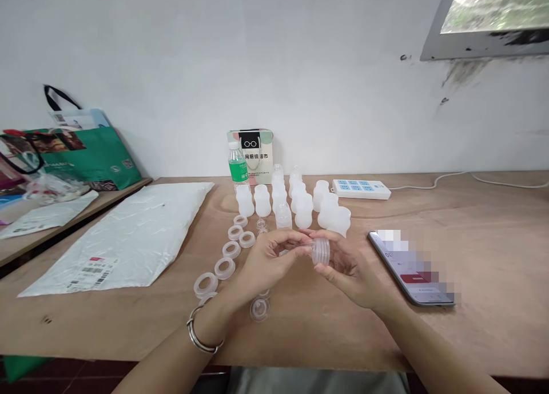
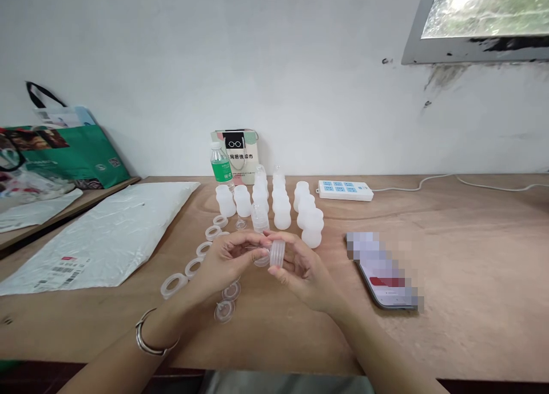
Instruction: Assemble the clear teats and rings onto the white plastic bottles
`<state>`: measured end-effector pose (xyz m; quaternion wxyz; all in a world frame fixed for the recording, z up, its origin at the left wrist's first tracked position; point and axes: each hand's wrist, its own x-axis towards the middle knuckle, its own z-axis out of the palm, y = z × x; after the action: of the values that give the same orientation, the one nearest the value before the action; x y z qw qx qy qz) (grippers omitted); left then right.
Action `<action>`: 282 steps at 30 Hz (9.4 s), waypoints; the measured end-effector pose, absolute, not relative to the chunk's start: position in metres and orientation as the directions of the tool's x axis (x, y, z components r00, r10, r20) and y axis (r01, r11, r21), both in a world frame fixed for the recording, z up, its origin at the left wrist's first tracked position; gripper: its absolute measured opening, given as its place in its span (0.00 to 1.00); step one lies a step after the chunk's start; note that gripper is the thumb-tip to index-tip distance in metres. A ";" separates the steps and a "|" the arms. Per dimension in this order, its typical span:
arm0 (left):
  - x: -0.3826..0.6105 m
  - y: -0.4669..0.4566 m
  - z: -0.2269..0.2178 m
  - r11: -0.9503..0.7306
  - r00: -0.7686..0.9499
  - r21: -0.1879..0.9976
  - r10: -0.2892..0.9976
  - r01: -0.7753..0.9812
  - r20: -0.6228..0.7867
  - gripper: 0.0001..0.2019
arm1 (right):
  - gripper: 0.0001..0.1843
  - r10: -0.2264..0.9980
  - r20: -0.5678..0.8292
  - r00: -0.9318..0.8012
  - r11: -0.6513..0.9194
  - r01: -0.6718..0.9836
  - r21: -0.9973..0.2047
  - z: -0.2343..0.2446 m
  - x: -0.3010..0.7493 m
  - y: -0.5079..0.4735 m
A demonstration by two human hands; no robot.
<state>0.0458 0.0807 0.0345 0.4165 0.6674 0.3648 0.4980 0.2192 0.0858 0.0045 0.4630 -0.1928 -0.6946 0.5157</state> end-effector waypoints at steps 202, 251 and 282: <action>0.071 0.081 0.039 -0.280 0.311 0.897 0.934 0.342 0.173 0.40 | 0.22 0.893 0.325 -0.310 0.174 -0.427 -0.887 0.011 0.212 0.097; 0.070 0.090 0.028 -0.060 0.359 0.998 0.932 -0.009 0.059 0.22 | 0.17 0.973 0.090 -0.214 -0.014 -0.439 -0.898 0.037 0.208 0.113; 0.087 0.068 0.017 -0.449 0.233 0.710 0.893 0.543 0.386 0.26 | 0.09 0.961 0.193 -0.196 0.124 -0.317 -0.940 0.031 0.201 0.101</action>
<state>0.0866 0.0684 0.0175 0.2208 0.7535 0.4763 0.3958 0.2009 0.1014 0.0306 0.5495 -0.3161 -0.5099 0.5815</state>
